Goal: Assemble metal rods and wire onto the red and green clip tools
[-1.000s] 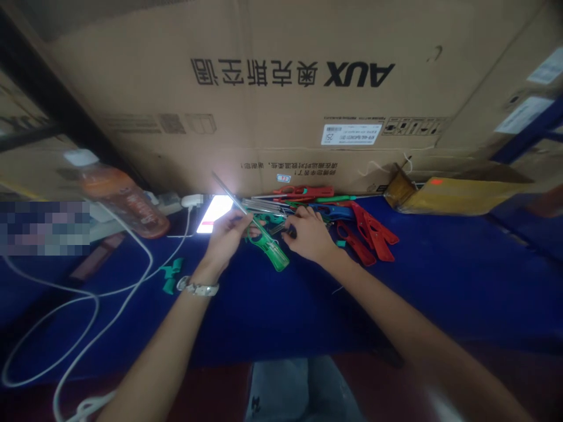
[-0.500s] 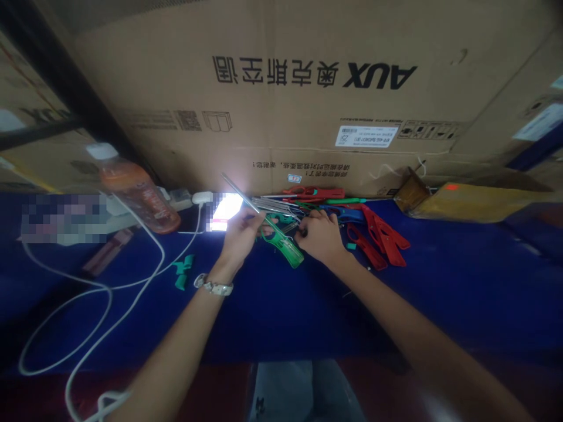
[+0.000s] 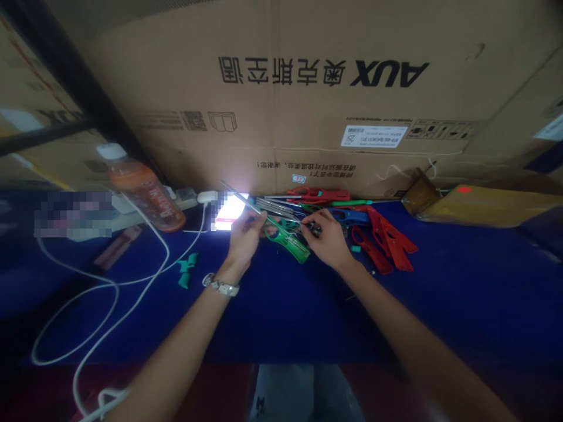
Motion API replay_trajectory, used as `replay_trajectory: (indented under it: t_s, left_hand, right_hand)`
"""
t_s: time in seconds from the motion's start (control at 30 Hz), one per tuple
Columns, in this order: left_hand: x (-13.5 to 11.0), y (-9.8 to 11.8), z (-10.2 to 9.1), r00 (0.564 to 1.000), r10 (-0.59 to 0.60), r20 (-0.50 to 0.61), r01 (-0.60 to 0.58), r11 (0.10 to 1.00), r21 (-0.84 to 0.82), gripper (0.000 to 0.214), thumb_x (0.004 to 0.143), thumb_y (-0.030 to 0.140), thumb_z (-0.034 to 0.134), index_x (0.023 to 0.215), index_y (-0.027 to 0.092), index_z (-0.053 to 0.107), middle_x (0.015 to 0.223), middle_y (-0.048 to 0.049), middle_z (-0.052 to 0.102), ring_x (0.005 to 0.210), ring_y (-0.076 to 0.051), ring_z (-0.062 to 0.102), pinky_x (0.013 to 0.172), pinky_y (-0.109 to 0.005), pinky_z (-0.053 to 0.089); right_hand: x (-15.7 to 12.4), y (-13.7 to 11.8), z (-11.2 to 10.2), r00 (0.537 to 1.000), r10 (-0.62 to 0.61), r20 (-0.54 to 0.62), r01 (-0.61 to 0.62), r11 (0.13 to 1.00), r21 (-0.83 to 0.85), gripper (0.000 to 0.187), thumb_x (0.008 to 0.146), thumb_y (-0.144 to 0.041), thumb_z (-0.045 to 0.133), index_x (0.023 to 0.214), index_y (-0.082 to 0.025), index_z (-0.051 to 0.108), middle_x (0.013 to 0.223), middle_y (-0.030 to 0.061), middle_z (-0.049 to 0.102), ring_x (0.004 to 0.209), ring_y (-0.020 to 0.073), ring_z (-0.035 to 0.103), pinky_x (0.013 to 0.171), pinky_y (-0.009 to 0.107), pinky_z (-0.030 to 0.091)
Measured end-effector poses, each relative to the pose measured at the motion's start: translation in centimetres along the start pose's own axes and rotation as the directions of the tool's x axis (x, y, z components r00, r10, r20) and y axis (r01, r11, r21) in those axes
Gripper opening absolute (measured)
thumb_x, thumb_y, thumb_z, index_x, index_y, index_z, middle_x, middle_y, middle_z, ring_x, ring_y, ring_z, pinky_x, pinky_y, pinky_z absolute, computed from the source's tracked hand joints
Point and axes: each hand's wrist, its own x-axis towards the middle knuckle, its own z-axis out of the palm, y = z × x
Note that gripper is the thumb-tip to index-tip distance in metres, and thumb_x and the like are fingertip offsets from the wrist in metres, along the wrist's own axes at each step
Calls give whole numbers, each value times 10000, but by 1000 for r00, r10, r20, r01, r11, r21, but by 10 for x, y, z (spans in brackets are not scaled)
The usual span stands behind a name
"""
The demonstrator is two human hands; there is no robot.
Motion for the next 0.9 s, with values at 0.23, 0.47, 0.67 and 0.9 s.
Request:
replay_trajectory:
  t_s: [0.23,0.47,0.67,0.9]
  left_hand:
    - [3,6,-4,1000,-4,20,3,999,46,398,695,427,849,761,184,541,722,-52,770,581,-172,723,630,-292,609]
    - [4,8,-6,1000,11,10,-12,998,66,397,690,430,847,765,180,549,731,-64,772,600,-175,728,638,-289,606]
    - [3,6,-3,999,17,31,-20,997,74,453,631,483,870,765,176,565,712,-52,764,597,-185,729,623,-293,608]
    - [3,3,-2,1000,14,27,-16,995,99,465,620,499,871,779,182,570,688,-36,753,587,-191,726,609,-297,612]
  right_hand:
    - [0,9,-22,981,77,180,-25,960,-277,86,754,-203,664,838,-219,677,992,63,655,1053,293,567,909,445,410]
    - [-2,7,-24,949,136,285,-15,920,-391,289,740,-328,755,992,-231,652,1106,75,641,1092,309,538,903,445,393]
    - [-6,11,-32,936,202,288,-94,933,-347,283,796,-232,711,1065,-220,626,949,27,709,823,195,646,764,326,441]
    - [-9,25,-42,950,105,294,-82,993,-88,116,861,-189,603,962,-180,659,910,44,711,696,143,634,685,265,489]
